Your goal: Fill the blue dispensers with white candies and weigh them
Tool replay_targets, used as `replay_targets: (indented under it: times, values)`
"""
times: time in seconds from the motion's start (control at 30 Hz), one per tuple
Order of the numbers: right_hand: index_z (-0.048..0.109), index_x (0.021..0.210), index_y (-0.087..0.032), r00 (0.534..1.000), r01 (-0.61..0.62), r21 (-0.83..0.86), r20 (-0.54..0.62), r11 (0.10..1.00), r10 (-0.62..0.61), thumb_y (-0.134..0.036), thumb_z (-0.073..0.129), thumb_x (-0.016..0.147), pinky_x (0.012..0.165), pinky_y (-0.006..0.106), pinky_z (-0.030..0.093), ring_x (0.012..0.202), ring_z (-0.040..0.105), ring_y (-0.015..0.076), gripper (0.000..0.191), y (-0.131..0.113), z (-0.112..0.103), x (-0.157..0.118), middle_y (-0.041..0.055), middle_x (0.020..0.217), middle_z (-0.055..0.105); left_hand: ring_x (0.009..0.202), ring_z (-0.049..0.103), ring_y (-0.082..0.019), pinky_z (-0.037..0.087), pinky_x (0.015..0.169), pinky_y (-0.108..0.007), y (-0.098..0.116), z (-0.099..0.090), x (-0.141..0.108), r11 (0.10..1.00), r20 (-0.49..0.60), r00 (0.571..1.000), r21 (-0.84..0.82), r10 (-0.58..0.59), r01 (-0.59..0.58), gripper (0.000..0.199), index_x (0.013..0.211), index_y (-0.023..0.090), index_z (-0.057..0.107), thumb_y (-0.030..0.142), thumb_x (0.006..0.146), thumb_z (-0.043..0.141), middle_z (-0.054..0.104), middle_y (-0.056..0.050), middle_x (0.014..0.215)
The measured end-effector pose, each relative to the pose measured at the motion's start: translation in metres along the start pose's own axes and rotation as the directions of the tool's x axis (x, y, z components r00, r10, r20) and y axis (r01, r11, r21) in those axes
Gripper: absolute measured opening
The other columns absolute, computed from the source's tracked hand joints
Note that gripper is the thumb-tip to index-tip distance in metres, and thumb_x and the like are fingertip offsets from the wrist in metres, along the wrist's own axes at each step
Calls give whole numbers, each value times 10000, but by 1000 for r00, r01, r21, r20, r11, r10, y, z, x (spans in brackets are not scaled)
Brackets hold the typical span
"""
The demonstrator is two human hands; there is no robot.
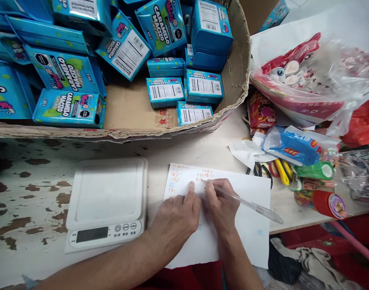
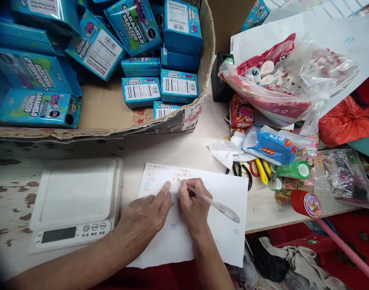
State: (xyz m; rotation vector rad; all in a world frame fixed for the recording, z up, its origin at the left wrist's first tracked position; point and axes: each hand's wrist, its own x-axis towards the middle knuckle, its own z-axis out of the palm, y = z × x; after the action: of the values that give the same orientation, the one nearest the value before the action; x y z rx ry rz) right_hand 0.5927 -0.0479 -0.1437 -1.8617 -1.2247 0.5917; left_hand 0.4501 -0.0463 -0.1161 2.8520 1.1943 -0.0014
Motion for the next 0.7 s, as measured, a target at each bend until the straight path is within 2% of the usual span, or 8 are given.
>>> replay_targets:
  times: [0.23,0.37,0.47,0.57,0.7]
  values:
    - [539,669,-191,1000,22,28,5,999,-22,-235,618,813,446,205,387,437,455,71,170,0,1,-1,-67,525,525,587,602,-139,532,501,-280,0,2,0,1000,-41,999,15,-8,8,306,1031,113,667,26,785,507,611,-184,1240]
    - [564,740,-194,989,-137,211,-19,968,144,-293,632,827,452,203,438,453,528,82,149,0,-6,4,-52,576,595,601,606,-136,531,509,-275,1,3,0,1000,-19,1000,16,1,0,322,1087,138,652,54,803,525,595,-172,1267]
    - [583,872,-202,974,-228,321,58,919,221,-322,646,823,517,233,523,544,626,116,144,0,-13,8,-34,660,648,609,608,-139,532,508,-284,2,5,-2,1000,25,1000,21,8,-9,437,1229,165,584,77,803,543,565,-176,1304]
    - [591,910,-196,974,-217,283,124,934,188,-317,663,805,598,279,571,645,679,150,176,-1,-15,5,-4,733,682,623,608,-137,533,513,-286,4,7,-3,999,49,999,44,18,-20,507,1308,146,523,85,805,548,524,-202,1339]
    - [586,843,-185,992,-126,109,-1,986,127,-323,629,828,536,266,542,542,654,146,145,0,-10,-3,-16,620,663,614,603,-139,530,498,-289,6,7,-3,998,46,999,64,16,-19,499,1309,126,523,87,812,529,522,-207,1339]
